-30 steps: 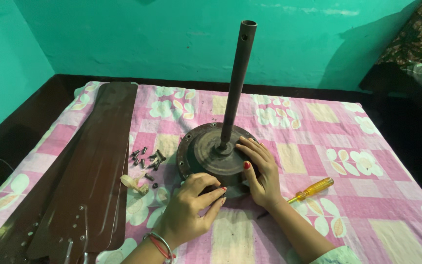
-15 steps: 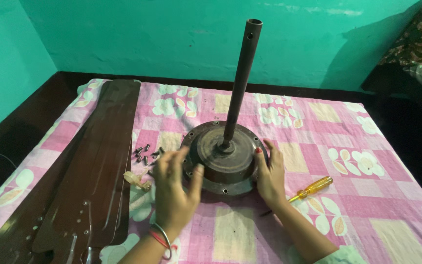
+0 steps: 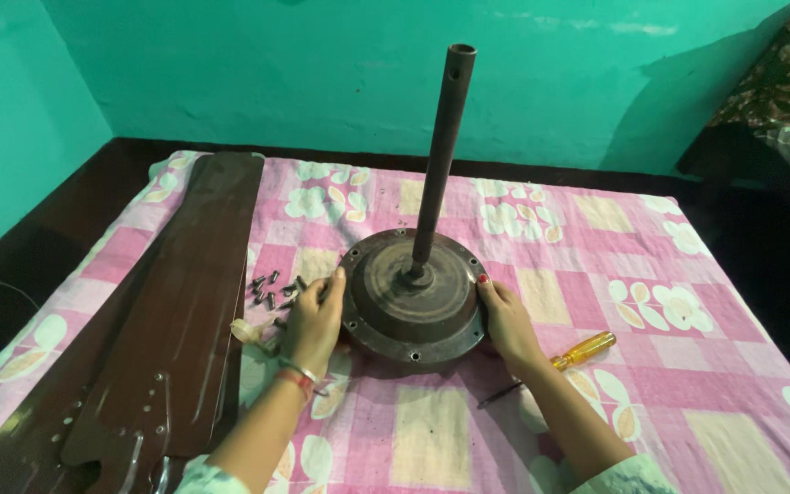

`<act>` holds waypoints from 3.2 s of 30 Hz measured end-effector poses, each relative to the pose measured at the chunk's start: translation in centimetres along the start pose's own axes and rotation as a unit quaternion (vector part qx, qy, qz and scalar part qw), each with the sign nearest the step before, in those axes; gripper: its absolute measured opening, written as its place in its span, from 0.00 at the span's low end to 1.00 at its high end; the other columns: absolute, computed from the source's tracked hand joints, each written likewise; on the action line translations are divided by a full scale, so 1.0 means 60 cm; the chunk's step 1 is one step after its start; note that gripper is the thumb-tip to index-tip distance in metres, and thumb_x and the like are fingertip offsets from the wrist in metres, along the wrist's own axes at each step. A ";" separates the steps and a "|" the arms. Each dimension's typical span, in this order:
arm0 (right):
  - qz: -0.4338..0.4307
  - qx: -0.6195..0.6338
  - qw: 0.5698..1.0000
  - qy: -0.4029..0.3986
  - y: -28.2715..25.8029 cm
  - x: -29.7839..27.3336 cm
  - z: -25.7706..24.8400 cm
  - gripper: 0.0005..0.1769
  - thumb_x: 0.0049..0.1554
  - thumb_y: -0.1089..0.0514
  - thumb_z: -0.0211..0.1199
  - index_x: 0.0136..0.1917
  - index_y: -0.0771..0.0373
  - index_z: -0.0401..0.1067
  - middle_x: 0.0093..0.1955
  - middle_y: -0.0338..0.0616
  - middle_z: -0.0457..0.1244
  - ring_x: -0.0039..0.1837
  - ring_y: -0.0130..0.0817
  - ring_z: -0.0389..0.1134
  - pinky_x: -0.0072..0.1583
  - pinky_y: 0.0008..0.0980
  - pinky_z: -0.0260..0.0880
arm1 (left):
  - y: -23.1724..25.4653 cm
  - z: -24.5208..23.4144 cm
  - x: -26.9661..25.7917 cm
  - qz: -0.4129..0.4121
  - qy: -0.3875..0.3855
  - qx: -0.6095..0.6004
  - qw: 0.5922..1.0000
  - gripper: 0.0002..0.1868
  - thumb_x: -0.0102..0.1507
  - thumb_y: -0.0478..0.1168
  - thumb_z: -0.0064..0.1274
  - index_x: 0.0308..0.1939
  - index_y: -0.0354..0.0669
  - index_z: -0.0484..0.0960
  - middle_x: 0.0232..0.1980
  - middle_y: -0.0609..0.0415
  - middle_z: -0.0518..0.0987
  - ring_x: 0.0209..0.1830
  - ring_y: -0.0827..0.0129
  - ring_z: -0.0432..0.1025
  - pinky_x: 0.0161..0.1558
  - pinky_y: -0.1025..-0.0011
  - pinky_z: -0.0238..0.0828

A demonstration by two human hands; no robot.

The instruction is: The person assembles a ceiling fan motor by inserting a metal rod into the motor housing, aligning the stator and rotor, and securing the assembly with screws using a screwdriver. The person handles the motor housing, metal rod, and screws throughout the process.

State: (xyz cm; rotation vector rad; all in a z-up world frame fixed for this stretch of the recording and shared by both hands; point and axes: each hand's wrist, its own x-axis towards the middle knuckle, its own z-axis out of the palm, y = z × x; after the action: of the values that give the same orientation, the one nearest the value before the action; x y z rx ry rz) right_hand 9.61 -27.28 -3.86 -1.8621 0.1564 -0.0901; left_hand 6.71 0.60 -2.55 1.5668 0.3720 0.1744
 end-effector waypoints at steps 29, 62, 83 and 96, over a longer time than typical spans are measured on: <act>-0.064 0.077 0.995 0.021 0.029 0.065 -0.033 0.27 0.66 0.43 0.52 0.49 0.70 0.78 0.39 0.38 0.67 0.40 0.22 0.62 0.42 0.27 0.62 | 0.010 0.048 0.037 0.168 -0.030 0.063 0.983 0.19 0.67 0.52 0.50 0.48 0.42 0.85 0.30 0.51 0.83 0.27 0.66 0.78 0.30 0.65 0.73; -0.361 -0.091 0.902 0.219 -0.034 0.007 -0.019 0.12 0.61 0.64 0.62 0.57 0.71 0.75 0.51 0.46 0.65 0.48 0.26 0.69 0.48 0.27 0.70 | 0.087 -0.094 0.028 0.182 0.161 0.349 0.905 0.07 0.57 0.42 0.63 0.35 0.45 0.88 0.35 0.47 0.86 0.36 0.52 0.81 0.37 0.58 0.77; -0.232 0.104 0.944 -0.208 -0.087 0.009 -0.062 0.16 0.58 0.67 0.65 0.61 0.67 0.77 0.54 0.44 0.72 0.53 0.27 0.74 0.54 0.28 0.77 | 0.078 0.121 -0.157 0.505 -0.015 0.120 0.854 0.11 0.66 0.37 0.57 0.52 0.42 0.85 0.36 0.53 0.85 0.32 0.67 0.79 0.32 0.70 0.74; -0.018 0.270 0.963 -0.003 0.054 0.100 -0.149 0.17 0.56 0.65 0.66 0.59 0.72 0.75 0.51 0.50 0.71 0.50 0.35 0.75 0.54 0.34 0.78 | -0.029 0.197 -0.200 0.552 -0.237 0.353 0.718 0.10 0.60 0.34 0.54 0.45 0.42 0.83 0.47 0.53 0.81 0.52 0.61 0.75 0.52 0.66 0.73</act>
State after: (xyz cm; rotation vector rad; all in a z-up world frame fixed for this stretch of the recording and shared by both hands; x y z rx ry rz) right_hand 14.06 -37.57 -4.45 -1.3190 0.0828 -0.1379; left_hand -0.68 -14.60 -3.25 2.3387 -1.1011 0.5778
